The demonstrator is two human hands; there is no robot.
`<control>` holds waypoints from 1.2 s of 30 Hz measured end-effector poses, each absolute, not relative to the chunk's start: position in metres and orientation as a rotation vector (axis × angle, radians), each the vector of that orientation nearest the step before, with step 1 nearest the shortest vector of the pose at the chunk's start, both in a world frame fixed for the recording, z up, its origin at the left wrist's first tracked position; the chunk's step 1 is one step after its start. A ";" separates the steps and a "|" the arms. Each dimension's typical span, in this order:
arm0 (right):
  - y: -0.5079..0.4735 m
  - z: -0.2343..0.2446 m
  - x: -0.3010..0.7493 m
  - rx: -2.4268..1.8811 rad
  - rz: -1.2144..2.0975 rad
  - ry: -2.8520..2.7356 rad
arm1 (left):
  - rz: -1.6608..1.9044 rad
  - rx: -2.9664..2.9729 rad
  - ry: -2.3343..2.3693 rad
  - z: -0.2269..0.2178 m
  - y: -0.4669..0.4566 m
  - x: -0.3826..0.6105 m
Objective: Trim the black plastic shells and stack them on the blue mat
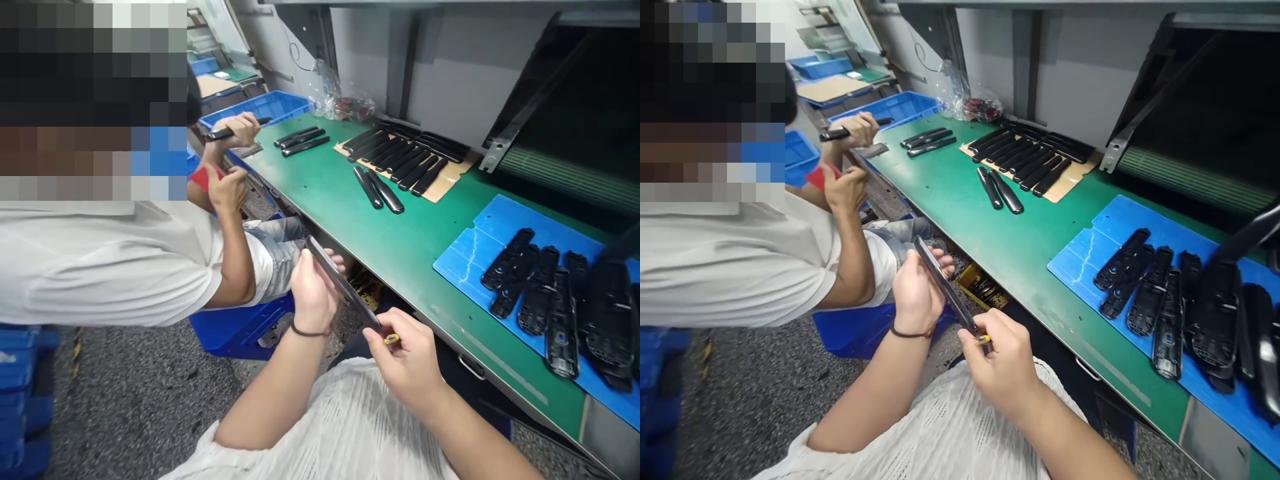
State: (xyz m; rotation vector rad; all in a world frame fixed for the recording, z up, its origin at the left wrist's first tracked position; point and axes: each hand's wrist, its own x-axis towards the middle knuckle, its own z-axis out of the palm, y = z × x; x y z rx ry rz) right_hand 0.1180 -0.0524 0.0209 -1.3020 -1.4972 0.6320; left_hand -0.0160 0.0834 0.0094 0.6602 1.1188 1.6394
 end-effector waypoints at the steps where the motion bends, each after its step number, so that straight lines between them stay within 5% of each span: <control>1: -0.054 0.023 0.121 -1.286 0.609 -1.498 | 1.783 0.884 1.214 0.008 0.077 -0.017; 4: -0.059 0.034 0.130 -1.242 0.585 -1.558 | 1.954 1.820 1.153 0.013 0.057 -0.024; 7: -0.066 0.045 0.137 -1.234 0.574 -1.648 | 1.478 2.449 0.652 0.025 0.044 -0.027; 15: -0.074 0.055 0.162 -1.300 0.180 -1.958 | 1.271 2.361 0.599 0.030 0.047 -0.023; 22: -0.067 0.052 0.156 -1.434 0.264 -2.034 | 1.246 2.442 0.539 0.037 0.041 -0.016; 36: -0.065 0.052 0.154 -1.410 -0.071 -2.007 | 1.236 2.338 0.694 0.043 0.034 -0.012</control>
